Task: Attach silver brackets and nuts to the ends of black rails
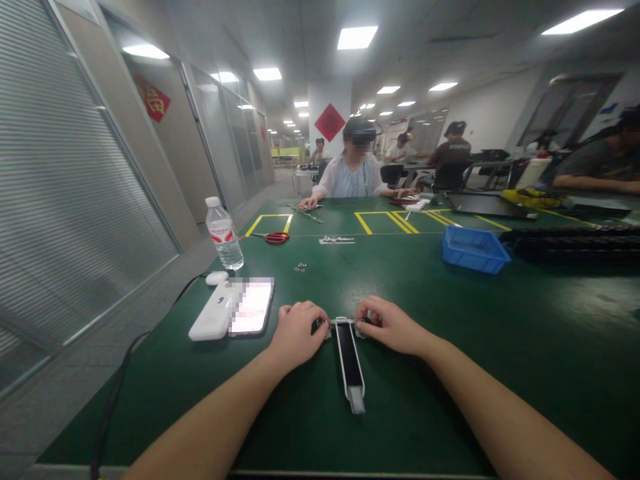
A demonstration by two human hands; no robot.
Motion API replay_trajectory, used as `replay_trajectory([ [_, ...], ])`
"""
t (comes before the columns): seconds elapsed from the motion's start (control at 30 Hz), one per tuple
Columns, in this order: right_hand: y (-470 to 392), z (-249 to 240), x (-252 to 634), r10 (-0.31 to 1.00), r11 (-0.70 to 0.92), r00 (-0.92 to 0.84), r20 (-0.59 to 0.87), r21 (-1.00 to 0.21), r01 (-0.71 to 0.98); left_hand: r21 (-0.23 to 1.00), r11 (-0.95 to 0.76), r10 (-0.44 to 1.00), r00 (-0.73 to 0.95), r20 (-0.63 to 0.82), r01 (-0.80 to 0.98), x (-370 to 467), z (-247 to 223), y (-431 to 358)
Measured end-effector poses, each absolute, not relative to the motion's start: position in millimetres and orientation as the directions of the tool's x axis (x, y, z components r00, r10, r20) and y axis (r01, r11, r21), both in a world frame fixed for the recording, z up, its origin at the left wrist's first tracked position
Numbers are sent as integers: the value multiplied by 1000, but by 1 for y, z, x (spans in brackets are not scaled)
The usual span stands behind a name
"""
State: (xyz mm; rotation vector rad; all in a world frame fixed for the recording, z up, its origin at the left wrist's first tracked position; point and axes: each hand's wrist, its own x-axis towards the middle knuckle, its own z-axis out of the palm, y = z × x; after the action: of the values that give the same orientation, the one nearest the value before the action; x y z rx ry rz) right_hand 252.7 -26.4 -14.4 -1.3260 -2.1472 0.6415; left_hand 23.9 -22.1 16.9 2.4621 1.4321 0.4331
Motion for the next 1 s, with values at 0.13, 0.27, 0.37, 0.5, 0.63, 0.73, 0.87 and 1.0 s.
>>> replay_trajectory([
  [0.13, -27, -13, 252, 903, 411, -386, 187, -636, 653, 367, -479, 874, 471, 119, 797, 24, 17, -22],
  [0.27, -28, -10, 251, 910, 394, -377, 172, -638, 661, 371, -481, 874, 471, 124, 795, 24, 17, -22],
  [0.37, -28, -11, 251, 908, 399, -382, 174, -636, 660, 373, -483, 872, 474, 123, 792, 24, 16, -22],
  [0.5, -27, -12, 251, 904, 411, -386, 186, -632, 657, 374, -487, 870, 476, 128, 789, 23, 14, -21],
  [0.63, -27, -11, 251, 909, 399, -378, 177, -636, 660, 377, -485, 871, 475, 127, 789, 23, 15, -21],
  [0.73, -28, -10, 250, 910, 396, -376, 175, -632, 666, 382, -483, 871, 475, 123, 788, 23, 16, -22],
  [0.87, -28, -9, 249, 908, 401, -380, 174, -618, 676, 379, -484, 871, 474, 127, 789, 23, 14, -21],
  [1.0, -29, -7, 248, 909, 403, -375, 183, -616, 677, 370, -492, 868, 477, 138, 788, 23, 11, -19],
])
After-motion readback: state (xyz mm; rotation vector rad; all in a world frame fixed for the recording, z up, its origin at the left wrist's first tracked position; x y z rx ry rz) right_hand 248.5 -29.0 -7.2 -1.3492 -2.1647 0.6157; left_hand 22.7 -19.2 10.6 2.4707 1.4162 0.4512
